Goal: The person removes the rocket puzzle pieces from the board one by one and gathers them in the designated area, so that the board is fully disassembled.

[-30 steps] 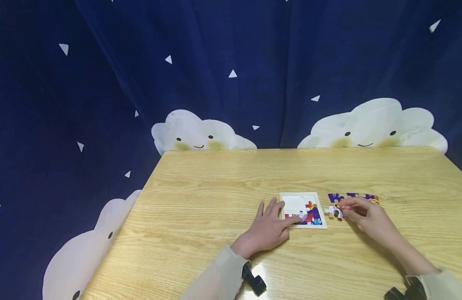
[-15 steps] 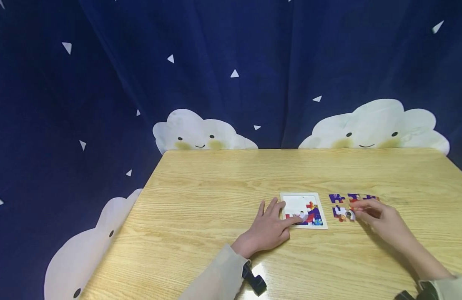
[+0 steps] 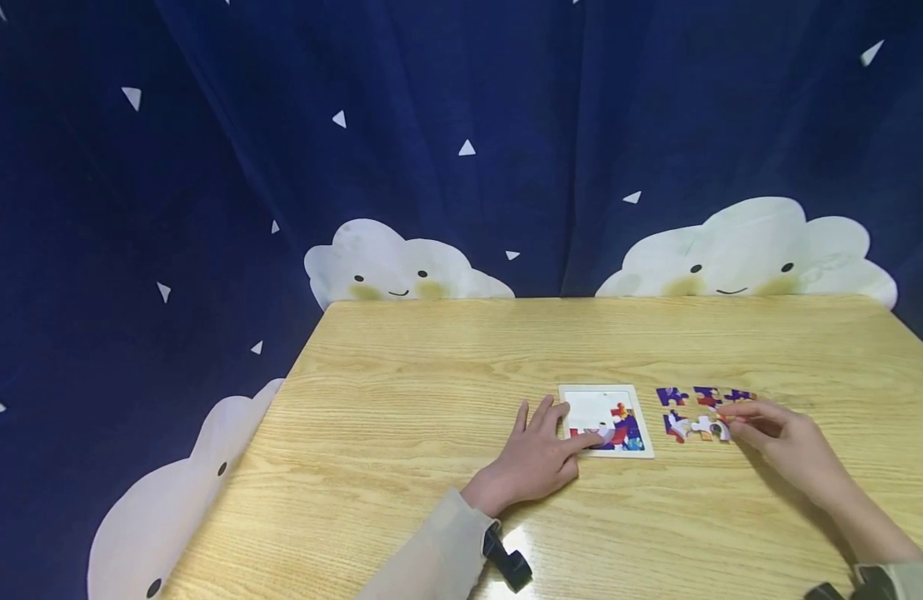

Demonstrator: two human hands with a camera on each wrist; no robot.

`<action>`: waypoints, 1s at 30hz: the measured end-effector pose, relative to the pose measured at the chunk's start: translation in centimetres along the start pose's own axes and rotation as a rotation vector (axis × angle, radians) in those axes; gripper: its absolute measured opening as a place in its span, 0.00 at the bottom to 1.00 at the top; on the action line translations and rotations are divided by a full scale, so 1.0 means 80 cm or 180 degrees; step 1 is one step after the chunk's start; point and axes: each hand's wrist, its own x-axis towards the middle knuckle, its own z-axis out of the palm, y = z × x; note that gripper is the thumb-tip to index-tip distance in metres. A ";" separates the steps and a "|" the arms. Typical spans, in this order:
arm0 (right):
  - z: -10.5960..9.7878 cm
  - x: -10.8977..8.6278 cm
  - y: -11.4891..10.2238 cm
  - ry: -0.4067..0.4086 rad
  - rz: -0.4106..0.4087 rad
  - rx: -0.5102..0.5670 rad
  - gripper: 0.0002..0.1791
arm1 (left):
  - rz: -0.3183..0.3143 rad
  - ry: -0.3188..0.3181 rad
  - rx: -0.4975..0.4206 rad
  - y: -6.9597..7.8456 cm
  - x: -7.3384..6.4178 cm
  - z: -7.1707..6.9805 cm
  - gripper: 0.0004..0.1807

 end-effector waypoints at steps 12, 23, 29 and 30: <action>-0.005 0.000 0.016 -0.0029 0.0163 -0.0141 0.15 | 0.0004 -0.0007 0.0014 -0.001 0.001 0.001 0.26; -0.003 0.002 0.016 0.0023 0.0025 -0.0140 0.12 | -0.0009 -0.0020 -0.0012 -0.001 0.000 0.002 0.26; 0.002 0.004 0.015 0.0214 -0.0333 -0.0379 0.07 | -0.0005 -0.0011 -0.0011 0.000 0.000 -0.001 0.27; 0.003 0.004 0.015 0.0271 -0.0433 -0.0432 0.08 | -0.0005 -0.0013 -0.0008 0.000 0.000 -0.001 0.27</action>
